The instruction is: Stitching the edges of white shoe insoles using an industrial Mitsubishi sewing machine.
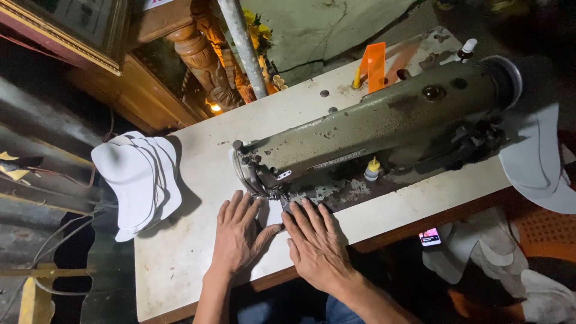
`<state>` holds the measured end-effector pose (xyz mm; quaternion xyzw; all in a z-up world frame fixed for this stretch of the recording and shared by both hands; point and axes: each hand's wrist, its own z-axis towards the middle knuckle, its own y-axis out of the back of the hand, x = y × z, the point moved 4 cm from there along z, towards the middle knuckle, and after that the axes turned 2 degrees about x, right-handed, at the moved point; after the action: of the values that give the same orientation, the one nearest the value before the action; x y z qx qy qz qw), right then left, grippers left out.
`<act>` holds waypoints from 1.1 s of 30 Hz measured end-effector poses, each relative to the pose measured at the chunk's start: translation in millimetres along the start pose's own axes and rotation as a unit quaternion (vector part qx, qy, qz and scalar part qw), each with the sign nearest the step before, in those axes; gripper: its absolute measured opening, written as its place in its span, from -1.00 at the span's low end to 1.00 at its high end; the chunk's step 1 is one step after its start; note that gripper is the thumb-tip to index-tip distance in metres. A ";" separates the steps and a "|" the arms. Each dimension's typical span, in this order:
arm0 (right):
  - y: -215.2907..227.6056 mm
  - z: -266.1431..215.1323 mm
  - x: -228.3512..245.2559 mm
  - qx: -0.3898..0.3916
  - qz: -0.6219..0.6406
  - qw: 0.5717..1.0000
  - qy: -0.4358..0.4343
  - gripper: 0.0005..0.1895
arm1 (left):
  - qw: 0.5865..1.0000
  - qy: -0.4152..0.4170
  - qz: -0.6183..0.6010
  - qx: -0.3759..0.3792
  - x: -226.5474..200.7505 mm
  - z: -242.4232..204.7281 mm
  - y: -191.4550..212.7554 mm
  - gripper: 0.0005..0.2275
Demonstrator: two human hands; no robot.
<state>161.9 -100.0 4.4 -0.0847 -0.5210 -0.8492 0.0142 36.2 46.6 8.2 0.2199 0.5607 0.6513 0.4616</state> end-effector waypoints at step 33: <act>-14.3 14.7 -0.8 0.028 0.014 1.000 0.003 -0.42 | 0.997 -0.060 -0.034 0.019 25.3 22.2 -7.5 -0.32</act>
<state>163.0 -80.5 -1.8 -0.0892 -0.5434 -0.8342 0.0298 44.7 79.4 1.5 0.2477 0.5516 0.6099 0.5122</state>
